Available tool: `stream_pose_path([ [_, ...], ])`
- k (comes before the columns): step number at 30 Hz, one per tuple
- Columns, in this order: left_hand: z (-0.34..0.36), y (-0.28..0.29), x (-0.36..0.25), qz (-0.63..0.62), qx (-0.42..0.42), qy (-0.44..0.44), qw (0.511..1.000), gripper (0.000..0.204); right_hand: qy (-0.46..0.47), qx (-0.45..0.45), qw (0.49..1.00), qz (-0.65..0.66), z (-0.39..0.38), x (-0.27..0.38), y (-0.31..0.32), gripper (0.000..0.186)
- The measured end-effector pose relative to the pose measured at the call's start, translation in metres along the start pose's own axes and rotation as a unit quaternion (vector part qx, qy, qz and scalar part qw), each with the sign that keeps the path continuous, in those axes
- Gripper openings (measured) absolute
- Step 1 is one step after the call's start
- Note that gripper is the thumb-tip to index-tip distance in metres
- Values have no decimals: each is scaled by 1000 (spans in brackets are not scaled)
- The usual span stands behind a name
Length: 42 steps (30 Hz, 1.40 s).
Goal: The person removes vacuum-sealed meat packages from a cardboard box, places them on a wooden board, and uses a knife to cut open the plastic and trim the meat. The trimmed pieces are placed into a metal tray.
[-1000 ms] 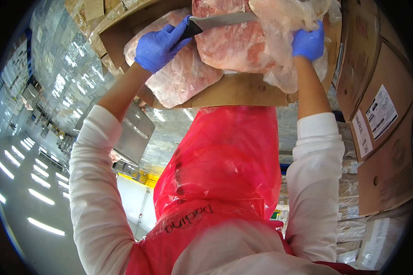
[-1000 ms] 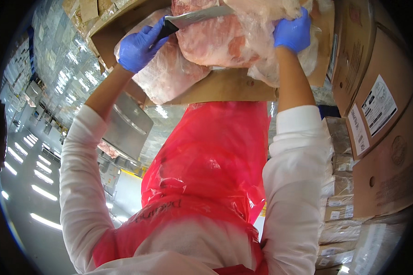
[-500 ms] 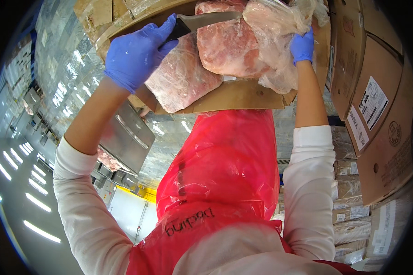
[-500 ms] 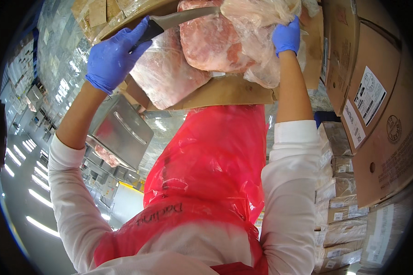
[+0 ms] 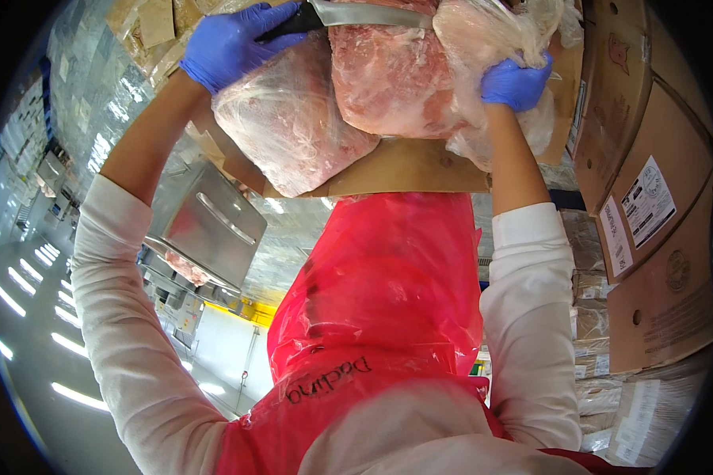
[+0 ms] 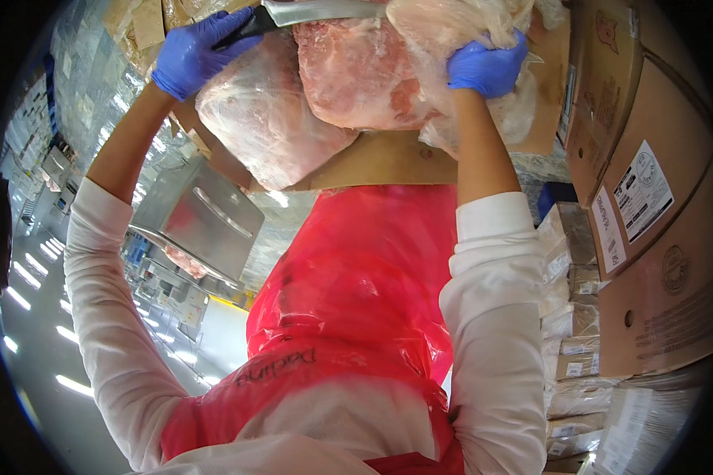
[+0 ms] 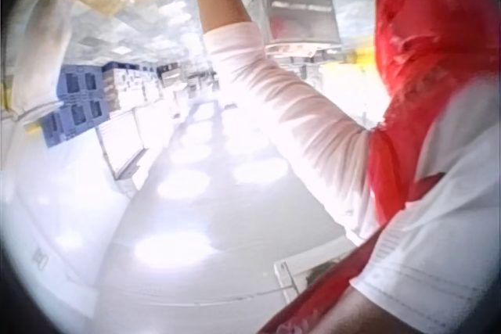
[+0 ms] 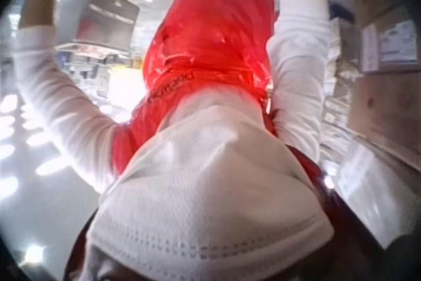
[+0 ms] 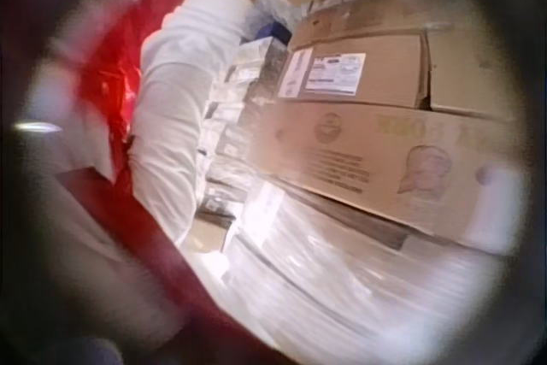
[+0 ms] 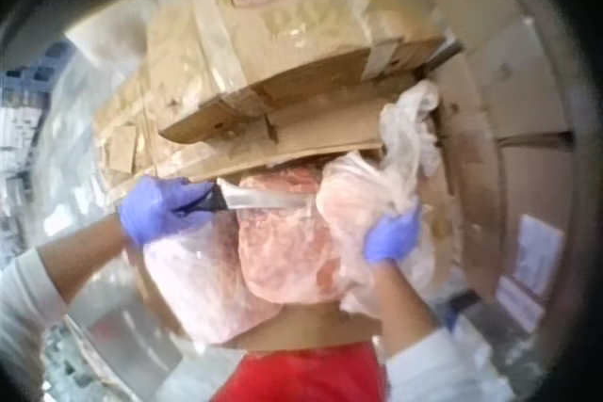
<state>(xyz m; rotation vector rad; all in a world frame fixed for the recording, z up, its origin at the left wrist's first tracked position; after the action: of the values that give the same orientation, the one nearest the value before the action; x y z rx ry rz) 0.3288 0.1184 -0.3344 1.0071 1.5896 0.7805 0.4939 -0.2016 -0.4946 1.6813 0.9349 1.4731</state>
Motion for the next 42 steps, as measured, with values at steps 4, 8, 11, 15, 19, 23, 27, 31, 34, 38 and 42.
stream_pose_path([
  [4,7,4,2,17,20,19,999,42,-51,24,998,29,0,-3,0,44],
  [8,-17,-23,13,-11,-10,69,998,45,-42,15,999,-21,-4,0,1,43],
  [11,-31,-35,25,16,-43,32,998,45,-12,5,999,-35,-7,10,3,43],
  [15,-29,-33,23,-34,-96,-11,995,44,7,3,999,-38,-4,15,8,34],
  [19,-48,-23,-2,-3,-4,71,997,44,98,144,984,38,13,-3,31,30],
  [23,-80,-26,-86,-29,49,169,984,44,241,314,918,25,-33,13,118,25],
  [27,-92,-1,-131,-8,55,209,976,49,351,298,887,19,-75,42,173,15],
  [31,-106,10,-144,12,52,149,987,49,391,297,871,-5,-110,50,223,16],
  [34,-101,21,-155,81,85,109,987,54,173,400,897,72,-133,49,242,27],
  [38,-76,45,-163,97,44,60,992,36,38,304,934,187,-159,-8,246,31],
  [42,-38,72,-170,177,11,-44,983,39,19,255,954,158,-167,-69,220,45],
])
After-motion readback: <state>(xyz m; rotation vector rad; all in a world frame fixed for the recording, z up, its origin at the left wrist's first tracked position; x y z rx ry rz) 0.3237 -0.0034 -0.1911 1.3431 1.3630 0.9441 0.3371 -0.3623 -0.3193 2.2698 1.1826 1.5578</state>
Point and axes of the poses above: each hand's wrist, its own z-axis towards the middle knuckle, its own y-axis out of the back of the hand, x = y × z, the point moved 4 cm from there along z, towards the middle knuckle, and after that the axes turned 4 degrees about -z, right-handed, at the moved point
